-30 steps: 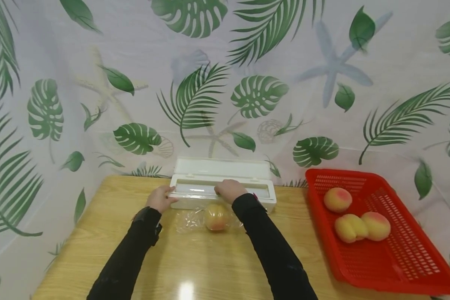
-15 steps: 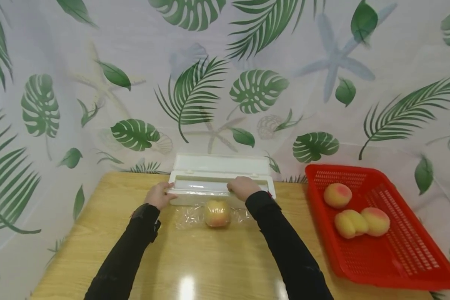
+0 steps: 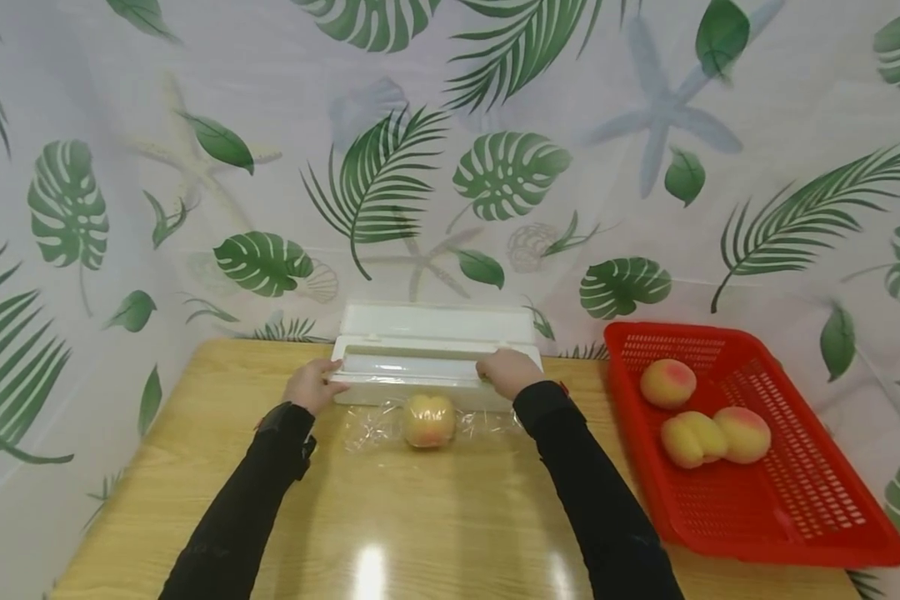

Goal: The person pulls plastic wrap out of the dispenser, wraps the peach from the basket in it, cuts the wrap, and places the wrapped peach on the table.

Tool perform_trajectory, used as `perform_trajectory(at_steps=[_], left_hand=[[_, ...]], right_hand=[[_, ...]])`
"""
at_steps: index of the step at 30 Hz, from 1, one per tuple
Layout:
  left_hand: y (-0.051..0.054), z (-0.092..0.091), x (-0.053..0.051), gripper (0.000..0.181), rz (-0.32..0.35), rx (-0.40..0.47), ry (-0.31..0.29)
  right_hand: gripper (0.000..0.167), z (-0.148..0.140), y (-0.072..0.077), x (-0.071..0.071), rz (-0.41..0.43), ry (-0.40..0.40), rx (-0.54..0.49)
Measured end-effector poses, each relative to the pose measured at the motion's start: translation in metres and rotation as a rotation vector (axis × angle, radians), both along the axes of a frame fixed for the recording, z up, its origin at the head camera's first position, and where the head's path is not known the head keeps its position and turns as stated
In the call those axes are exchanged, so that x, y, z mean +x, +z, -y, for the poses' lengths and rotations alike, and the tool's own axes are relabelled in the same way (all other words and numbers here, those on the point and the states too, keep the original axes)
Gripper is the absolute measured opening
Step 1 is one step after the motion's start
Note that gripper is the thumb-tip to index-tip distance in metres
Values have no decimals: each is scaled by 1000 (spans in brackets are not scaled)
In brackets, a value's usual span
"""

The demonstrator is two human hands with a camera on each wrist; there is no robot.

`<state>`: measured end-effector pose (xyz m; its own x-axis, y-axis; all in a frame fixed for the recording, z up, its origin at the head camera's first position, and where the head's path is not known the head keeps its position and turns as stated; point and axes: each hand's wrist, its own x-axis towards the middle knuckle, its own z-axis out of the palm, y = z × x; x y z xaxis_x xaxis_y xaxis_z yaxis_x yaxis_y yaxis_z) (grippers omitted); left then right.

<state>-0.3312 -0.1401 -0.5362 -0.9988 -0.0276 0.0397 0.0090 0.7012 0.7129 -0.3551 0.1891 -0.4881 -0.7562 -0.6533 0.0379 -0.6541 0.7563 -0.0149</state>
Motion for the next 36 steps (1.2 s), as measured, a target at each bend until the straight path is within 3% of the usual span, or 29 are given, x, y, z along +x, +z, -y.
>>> perform_trajectory(at_steps=[14, 18, 29, 36], left_hand=[[-1, 2, -1, 47, -7, -2, -4], [-1, 2, 1, 46, -5, 2, -14], [3, 4, 6, 46, -1, -3, -4], [2, 2, 4, 46, -10, -19, -18]], right_hand=[[7, -15, 3, 1, 23, 25, -14], [14, -26, 4, 1, 57, 23, -22], [8, -44, 2, 2, 28, 10, -41], [8, -50, 2, 5, 7, 17, -56]])
